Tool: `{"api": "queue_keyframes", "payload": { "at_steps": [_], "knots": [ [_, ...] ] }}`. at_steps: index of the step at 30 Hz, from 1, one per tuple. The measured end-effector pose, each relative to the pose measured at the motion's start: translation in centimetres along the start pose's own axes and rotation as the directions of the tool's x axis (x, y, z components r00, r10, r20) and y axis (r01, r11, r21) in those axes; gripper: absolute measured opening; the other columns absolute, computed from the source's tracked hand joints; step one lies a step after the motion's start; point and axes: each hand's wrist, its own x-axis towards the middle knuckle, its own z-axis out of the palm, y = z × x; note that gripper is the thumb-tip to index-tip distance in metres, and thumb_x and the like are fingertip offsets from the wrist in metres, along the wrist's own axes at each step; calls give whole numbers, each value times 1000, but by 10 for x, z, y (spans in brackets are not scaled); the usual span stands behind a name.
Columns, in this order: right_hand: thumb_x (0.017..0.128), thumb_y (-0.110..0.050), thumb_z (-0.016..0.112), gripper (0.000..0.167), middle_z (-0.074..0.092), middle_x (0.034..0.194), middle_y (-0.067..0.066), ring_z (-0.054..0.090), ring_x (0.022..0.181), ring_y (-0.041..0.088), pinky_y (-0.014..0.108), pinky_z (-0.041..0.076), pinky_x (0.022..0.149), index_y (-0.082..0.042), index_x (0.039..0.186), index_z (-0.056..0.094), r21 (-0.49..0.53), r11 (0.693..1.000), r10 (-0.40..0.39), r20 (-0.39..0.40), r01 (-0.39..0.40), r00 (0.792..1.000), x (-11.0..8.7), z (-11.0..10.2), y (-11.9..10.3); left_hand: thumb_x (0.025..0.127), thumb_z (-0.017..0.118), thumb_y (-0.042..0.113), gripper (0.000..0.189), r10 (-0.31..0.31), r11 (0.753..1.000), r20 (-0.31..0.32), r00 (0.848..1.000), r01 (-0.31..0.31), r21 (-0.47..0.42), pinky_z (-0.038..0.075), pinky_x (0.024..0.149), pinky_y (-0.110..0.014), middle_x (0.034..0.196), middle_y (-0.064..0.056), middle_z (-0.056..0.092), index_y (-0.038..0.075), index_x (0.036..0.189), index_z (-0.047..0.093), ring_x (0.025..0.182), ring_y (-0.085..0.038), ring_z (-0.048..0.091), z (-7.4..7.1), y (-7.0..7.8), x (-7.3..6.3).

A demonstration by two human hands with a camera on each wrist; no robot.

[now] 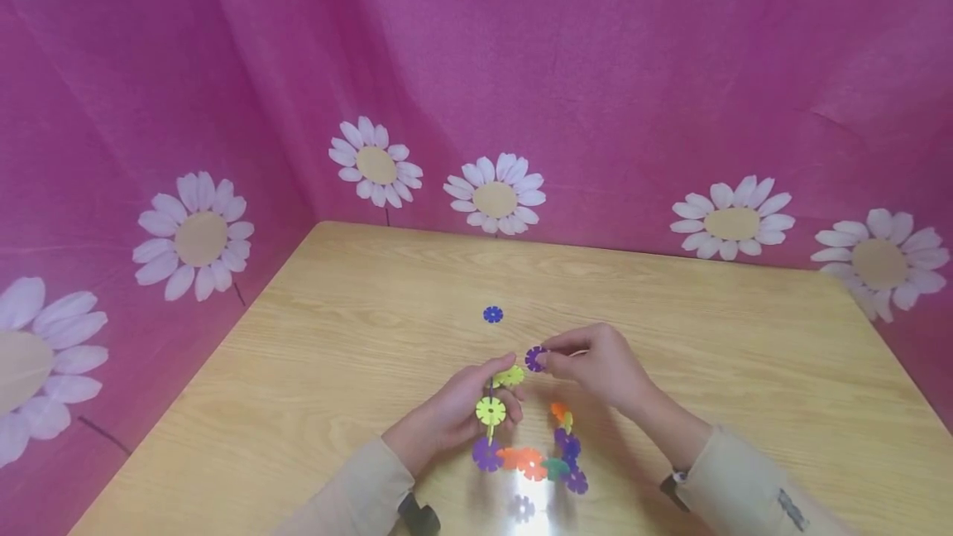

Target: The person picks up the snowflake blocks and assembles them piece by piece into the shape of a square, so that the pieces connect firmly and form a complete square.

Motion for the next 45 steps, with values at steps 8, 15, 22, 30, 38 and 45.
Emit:
{"api": "queue_keyframes", "payload": {
  "at_steps": [8, 15, 22, 30, 38, 45],
  "knots": [
    [90, -21, 75, 39, 76, 101, 14, 75, 92, 24, 36, 60, 82, 7, 117, 70, 222, 969, 99, 67, -112, 993, -9, -1, 0, 99, 55, 49, 58, 7, 1000, 3, 1000, -7, -2, 56, 61, -22, 74, 0, 68, -9, 107, 61, 64, -10, 65, 1, -1, 1],
    [94, -16, 70, 43, 75, 107, 14, 74, 92, 15, 34, 59, 84, 14, 124, 62, 358, 917, 133, 134, -173, 982, -14, 0, -2, 99, 54, 49, 61, 16, 1000, 6, 1000, -16, 20, 56, 60, -22, 72, 1, 68, -11, 104, 62, 63, -9, 65, 2, -1, 1],
    [95, -14, 69, 40, 76, 102, 8, 74, 92, 14, 31, 59, 83, 15, 122, 60, 431, 877, 150, 175, -213, 973, -16, 2, -1, 100, 54, 46, 58, 26, 1000, 47, 999, -26, 5, 57, 59, -22, 72, 1, 68, -11, 107, 60, 61, -8, 66, 4, -2, 1],
    [94, -10, 68, 32, 75, 98, 5, 74, 90, 13, 27, 59, 82, 12, 116, 64, 449, 863, 170, 171, -230, 971, -19, 4, -6, 101, 52, 46, 49, 35, 999, 66, 997, -36, 9, 57, 60, -21, 73, 1, 68, -1, 98, 63, 63, -7, 67, 5, -2, 0],
    [94, -6, 68, 28, 74, 96, 6, 74, 89, 12, 25, 59, 82, 12, 115, 65, 489, 836, 188, 170, -249, 967, -20, 9, -11, 102, 50, 49, 49, 39, 999, 90, 995, -39, -1, 54, 58, -20, 71, 3, 67, 2, 95, 60, 63, -6, 66, 2, -4, 0],
    [95, -8, 68, 34, 75, 99, 7, 74, 91, 14, 26, 59, 82, 14, 120, 61, 468, 847, 192, 170, -251, 966, -18, 9, -12, 100, 52, 51, 49, 32, 999, 86, 996, -33, 13, 55, 60, -20, 77, 2, 67, 3, 98, 61, 65, -6, 67, 1, -1, 0]
  ]
}}
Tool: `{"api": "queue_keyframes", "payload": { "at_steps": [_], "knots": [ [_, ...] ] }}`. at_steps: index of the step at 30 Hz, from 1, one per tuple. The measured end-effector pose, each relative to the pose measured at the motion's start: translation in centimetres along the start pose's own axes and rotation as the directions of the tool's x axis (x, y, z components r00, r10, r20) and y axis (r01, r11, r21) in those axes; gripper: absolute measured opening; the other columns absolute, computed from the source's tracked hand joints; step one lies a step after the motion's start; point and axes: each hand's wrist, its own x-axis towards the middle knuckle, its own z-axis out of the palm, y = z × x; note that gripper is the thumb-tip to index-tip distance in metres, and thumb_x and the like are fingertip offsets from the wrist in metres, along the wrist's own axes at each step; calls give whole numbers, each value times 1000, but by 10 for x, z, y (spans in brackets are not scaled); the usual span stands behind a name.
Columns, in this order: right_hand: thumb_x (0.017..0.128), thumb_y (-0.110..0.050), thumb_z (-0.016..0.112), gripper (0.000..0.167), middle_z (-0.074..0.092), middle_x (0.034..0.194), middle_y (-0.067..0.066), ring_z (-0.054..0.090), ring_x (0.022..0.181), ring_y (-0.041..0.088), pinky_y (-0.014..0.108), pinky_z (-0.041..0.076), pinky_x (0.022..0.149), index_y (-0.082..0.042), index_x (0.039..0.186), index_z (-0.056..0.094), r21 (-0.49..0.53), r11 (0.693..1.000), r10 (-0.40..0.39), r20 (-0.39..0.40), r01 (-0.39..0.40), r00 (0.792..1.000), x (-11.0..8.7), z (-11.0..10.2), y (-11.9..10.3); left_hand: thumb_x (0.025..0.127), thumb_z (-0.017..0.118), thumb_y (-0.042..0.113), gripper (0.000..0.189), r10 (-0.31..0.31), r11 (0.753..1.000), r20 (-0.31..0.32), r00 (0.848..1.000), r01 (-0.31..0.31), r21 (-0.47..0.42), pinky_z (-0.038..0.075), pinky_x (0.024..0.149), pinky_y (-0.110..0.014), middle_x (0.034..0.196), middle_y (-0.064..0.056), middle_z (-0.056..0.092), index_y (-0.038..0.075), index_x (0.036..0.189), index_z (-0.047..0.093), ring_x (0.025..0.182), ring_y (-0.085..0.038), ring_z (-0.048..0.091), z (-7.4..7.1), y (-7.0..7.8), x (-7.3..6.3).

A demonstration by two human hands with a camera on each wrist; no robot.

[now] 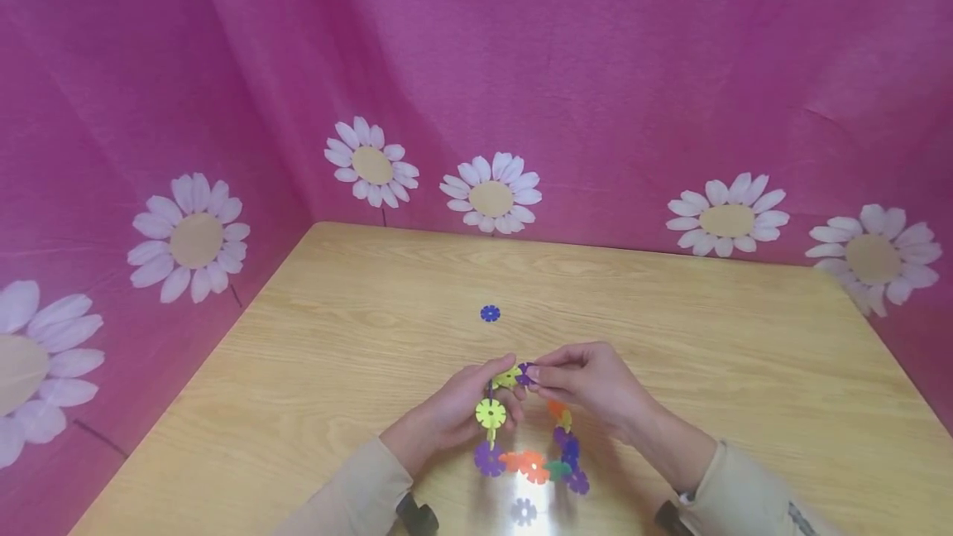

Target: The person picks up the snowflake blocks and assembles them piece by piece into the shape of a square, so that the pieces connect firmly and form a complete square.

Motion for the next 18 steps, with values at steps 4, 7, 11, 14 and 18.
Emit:
{"api": "queue_keyframes", "payload": {
  "at_steps": [4, 7, 11, 14, 18],
  "knots": [
    [95, -11, 68, 37, 75, 101, 8, 74, 92, 16, 26, 59, 82, 14, 122, 60, -22, 1000, -1, -14, 1, 1000, 1, 1, 1, 100, 52, 49, 44, -2, 1000, -13, 1000, 2, -7, 55, 60, -20, 81, 1, 66, 6, 101, 62, 65, -6, 67, -1, 0, 0],
    [96, -13, 67, 38, 75, 101, 9, 74, 93, 16, 28, 59, 83, 14, 122, 59, -42, 999, -11, -10, 10, 1000, 2, 0, 1, 100, 53, 48, 43, -6, 1000, -18, 1000, 6, -13, 55, 59, -20, 79, 2, 66, 6, 99, 63, 64, -5, 66, -1, 0, 1],
    [99, -16, 63, 40, 75, 100, 10, 74, 90, 17, 31, 60, 83, 16, 122, 59, -93, 995, -34, -13, 33, 999, 3, -3, 2, 100, 53, 47, 43, -8, 1000, -32, 999, 7, -20, 55, 59, -20, 77, 2, 66, 5, 97, 62, 63, -6, 66, -2, -2, 2],
    [100, -20, 61, 42, 74, 98, 11, 74, 90, 21, 33, 60, 82, 16, 122, 59, -171, 983, -67, -38, 60, 997, 8, -5, 3, 100, 54, 47, 46, -6, 1000, -44, 999, 5, -18, 55, 59, -20, 75, 2, 67, 1, 97, 62, 62, -7, 65, -2, -3, 2],
    [99, -24, 64, 41, 73, 98, 13, 74, 87, 26, 35, 62, 77, 11, 119, 64, -325, 940, -127, -56, 102, 990, 18, -8, 8, 100, 54, 46, 52, -5, 1000, -39, 999, 4, -15, 55, 59, -20, 72, 1, 67, -5, 101, 61, 62, -8, 65, -2, -3, 2]
  ]
}}
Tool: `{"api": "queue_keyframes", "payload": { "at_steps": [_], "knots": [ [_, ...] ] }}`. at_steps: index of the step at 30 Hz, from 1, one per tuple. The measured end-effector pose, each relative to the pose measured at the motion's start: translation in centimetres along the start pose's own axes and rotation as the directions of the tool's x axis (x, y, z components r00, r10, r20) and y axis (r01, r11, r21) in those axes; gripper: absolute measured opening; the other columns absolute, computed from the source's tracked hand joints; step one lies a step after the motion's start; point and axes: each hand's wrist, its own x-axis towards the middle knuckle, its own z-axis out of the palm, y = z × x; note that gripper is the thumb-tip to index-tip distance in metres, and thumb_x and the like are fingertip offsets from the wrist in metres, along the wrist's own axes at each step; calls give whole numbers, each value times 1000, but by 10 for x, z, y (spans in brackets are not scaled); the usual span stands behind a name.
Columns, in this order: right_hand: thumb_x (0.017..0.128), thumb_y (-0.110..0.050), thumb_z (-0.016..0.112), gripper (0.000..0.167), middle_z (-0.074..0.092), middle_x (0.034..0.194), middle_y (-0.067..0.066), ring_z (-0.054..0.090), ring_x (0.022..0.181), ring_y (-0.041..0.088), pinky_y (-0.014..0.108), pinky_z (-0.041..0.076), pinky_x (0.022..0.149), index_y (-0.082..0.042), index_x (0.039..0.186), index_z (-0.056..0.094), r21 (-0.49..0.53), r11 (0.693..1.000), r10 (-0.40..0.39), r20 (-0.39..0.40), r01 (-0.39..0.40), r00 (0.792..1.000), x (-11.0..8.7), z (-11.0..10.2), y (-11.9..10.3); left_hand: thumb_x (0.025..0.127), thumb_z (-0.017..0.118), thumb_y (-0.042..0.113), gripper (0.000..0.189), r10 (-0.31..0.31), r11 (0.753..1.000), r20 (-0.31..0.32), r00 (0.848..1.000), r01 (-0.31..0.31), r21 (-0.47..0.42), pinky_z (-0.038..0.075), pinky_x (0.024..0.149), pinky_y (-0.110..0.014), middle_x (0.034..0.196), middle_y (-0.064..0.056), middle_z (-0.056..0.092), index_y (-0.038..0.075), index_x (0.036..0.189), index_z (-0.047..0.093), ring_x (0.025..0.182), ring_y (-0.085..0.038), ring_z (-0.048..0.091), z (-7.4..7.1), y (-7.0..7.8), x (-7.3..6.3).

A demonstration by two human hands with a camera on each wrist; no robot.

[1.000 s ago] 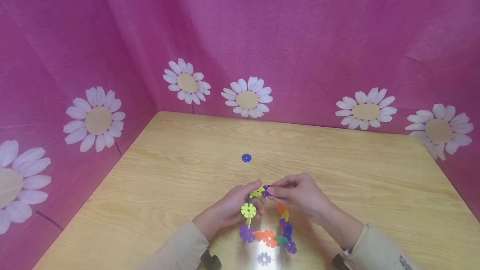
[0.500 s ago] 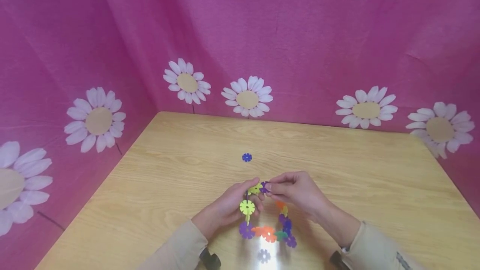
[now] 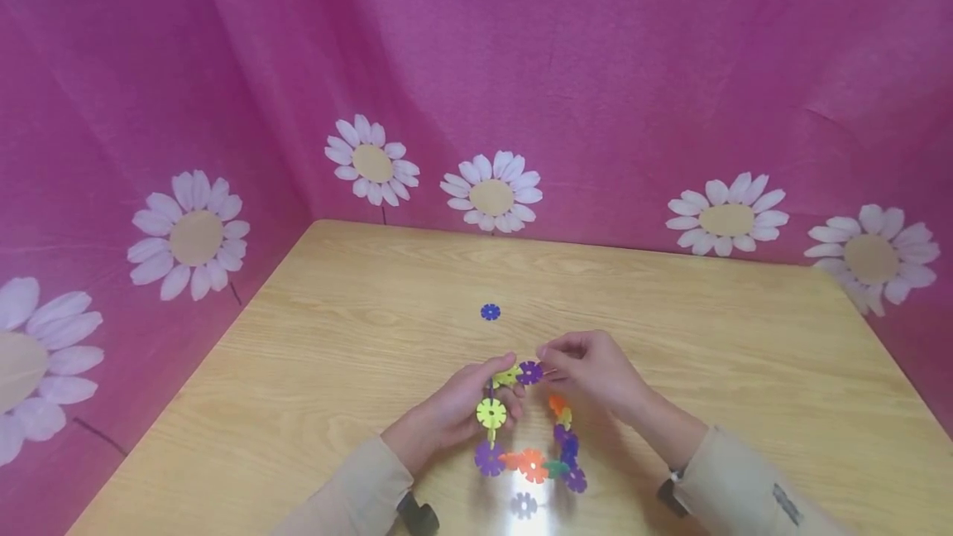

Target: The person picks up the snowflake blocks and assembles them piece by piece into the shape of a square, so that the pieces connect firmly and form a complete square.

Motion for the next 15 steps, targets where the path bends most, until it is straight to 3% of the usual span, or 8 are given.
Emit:
{"api": "queue_keyframes", "payload": {
  "at_steps": [4, 8, 12, 15],
  "knots": [
    [96, -20, 68, 31, 73, 99, 13, 71, 80, 20, 30, 61, 69, 5, 114, 69, -194, 974, -114, 16, 115, 993, 11, 1, 6, 101, 53, 45, 58, -2, 1000, 19, 1000, 2, 0, 55, 59, -20, 76, 0, 66, -12, 113, 58, 63, -7, 65, 1, 1, -1],
    [93, -15, 69, 24, 74, 96, 11, 69, 79, 15, 26, 58, 67, 2, 109, 72, -382, 895, -232, 39, 229, 972, 24, 3, 7, 102, 51, 43, 58, -7, 1000, 32, 999, 7, 1, 54, 60, -19, 81, -1, 65, -8, 129, 54, 64, -7, 64, 0, 1, -1],
    [92, -13, 71, 22, 74, 94, 10, 69, 79, 16, 28, 59, 69, 2, 108, 72, -491, 833, -257, 60, 253, 964, 39, 7, 7, 102, 50, 43, 55, -11, 1000, 30, 999, 11, 4, 54, 60, -19, 85, -2, 64, -1, 134, 54, 64, -6, 64, 0, 1, -2],
    [92, -15, 71, 25, 73, 97, 11, 70, 81, 17, 31, 59, 70, 2, 110, 71, -533, 811, -241, 71, 241, 968, 51, 9, 8, 102, 51, 43, 54, -16, 1000, 28, 999, 16, 4, 54, 60, -19, 85, -3, 64, -3, 131, 55, 64, -6, 64, 1, 1, -3]
  ]
}}
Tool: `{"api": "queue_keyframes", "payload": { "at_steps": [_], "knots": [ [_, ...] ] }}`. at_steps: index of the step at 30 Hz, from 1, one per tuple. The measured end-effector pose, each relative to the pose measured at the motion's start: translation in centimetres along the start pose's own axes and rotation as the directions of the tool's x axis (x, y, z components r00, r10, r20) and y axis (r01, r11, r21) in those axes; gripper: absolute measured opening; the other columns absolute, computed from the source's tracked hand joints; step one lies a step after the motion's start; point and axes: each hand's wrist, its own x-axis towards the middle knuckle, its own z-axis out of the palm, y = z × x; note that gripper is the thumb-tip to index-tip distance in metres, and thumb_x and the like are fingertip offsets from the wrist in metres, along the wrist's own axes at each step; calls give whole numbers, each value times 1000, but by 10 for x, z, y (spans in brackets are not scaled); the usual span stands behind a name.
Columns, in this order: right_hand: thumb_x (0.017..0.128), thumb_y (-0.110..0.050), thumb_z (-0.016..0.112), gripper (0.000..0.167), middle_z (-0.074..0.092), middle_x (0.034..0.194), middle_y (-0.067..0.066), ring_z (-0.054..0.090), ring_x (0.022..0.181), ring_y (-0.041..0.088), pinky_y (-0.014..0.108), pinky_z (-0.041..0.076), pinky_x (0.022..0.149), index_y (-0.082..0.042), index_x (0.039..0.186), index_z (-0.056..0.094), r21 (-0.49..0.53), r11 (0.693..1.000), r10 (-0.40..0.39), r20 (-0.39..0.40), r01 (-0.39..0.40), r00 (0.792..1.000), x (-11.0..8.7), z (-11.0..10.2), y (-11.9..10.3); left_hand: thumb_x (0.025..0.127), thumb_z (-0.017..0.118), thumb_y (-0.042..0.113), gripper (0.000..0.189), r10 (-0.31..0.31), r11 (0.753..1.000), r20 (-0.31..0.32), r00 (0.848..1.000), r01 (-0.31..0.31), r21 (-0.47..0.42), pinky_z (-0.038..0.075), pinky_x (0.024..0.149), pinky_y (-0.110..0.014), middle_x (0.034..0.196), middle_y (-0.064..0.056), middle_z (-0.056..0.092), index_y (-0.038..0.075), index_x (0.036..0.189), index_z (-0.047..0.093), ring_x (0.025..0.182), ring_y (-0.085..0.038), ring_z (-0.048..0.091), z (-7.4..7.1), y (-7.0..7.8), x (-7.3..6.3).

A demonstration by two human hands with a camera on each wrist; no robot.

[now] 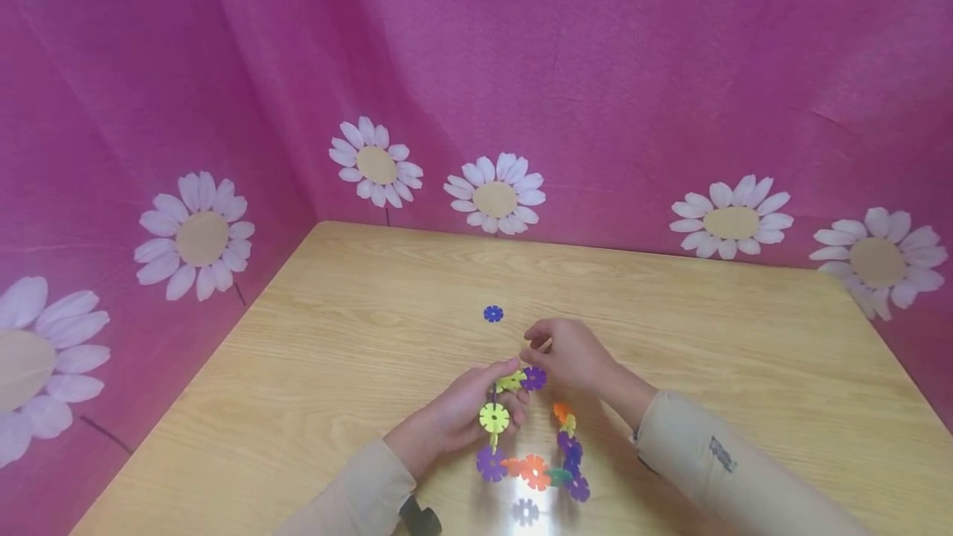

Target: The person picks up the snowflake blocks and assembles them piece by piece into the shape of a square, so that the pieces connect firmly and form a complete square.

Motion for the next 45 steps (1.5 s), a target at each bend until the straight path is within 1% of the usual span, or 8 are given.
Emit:
{"api": "queue_keyframes", "payload": {
  "at_steps": [12, 16, 19, 22, 28, 34, 42, 45],
  "knots": [
    [89, -19, 75, 32, 71, 100, 17, 67, 80, 18, 36, 57, 71, 4, 110, 71, -143, 985, -101, -37, 95, 994, 35, -3, 12, 102, 51, 44, 52, -10, 1000, -19, 1000, 10, 4, 55, 60, -19, 81, -1, 65, -8, 110, 56, 64, -8, 64, 2, 0, -2],
    [87, -25, 77, 33, 70, 97, 10, 66, 85, 21, 49, 47, 82, -2, 110, 73, -235, 969, -93, -61, 77, 994, 42, 2, 11, 102, 51, 43, 55, -6, 1000, -20, 1000, 6, 7, 55, 59, -19, 82, -1, 64, -10, 114, 55, 64, -7, 64, 3, 0, -2],
    [86, -29, 78, 33, 70, 96, 7, 65, 89, 23, 51, 36, 79, -6, 109, 74, -294, 954, -86, -78, 59, 993, 49, 6, 12, 102, 51, 43, 56, -15, 1000, -27, 1000, 15, 12, 55, 59, -19, 81, -2, 64, -11, 115, 55, 64, -8, 64, 2, -1, -3],
    [86, -29, 78, 33, 71, 98, 7, 65, 91, 24, 51, 33, 77, -7, 109, 74, -322, 946, -72, -74, 45, 995, 57, 6, 16, 101, 52, 44, 57, -24, 1000, -36, 999, 25, 18, 55, 59, -20, 81, -2, 64, -11, 115, 55, 64, -8, 64, 1, -1, -4],
    [87, -31, 78, 40, 71, 104, 10, 65, 97, 27, 50, 32, 78, -7, 119, 71, -326, 945, -40, -23, 30, 999, 75, 3, 19, 100, 53, 47, 61, -21, 1000, -49, 999, 22, 23, 55, 60, -20, 81, -2, 65, -12, 117, 56, 65, -9, 64, 0, 0, -5],
    [87, -37, 77, 46, 72, 105, 9, 65, 101, 27, 45, 28, 74, -10, 123, 70, -300, 952, -50, 43, 61, 998, 88, 5, 15, 101, 52, 43, 56, -24, 1000, -20, 1000, 24, 3, 55, 60, -19, 83, -2, 64, -11, 115, 55, 65, -8, 64, 0, 1, -4],
    [87, -35, 77, 36, 63, 88, 2, 57, 90, 20, 43, 25, 72, -15, 117, 74, -329, 940, -72, 81, 95, 994, 98, 15, 9, 102, 50, 42, 47, -32, 999, -19, 999, 32, -4, 55, 61, -19, 82, 0, 64, -4, 106, 56, 65, -7, 64, -4, 1, -5],
    [87, -31, 78, 30, 65, 90, 2, 55, 90, 19, 47, 27, 75, -15, 112, 76, -305, 949, -63, 79, 85, 995, 100, 15, 7, 102, 50, 43, 47, -35, 999, -27, 999, 35, -1, 55, 61, -19, 81, 0, 65, -4, 105, 57, 65, -7, 64, -5, 2, -6]
  ]
}}
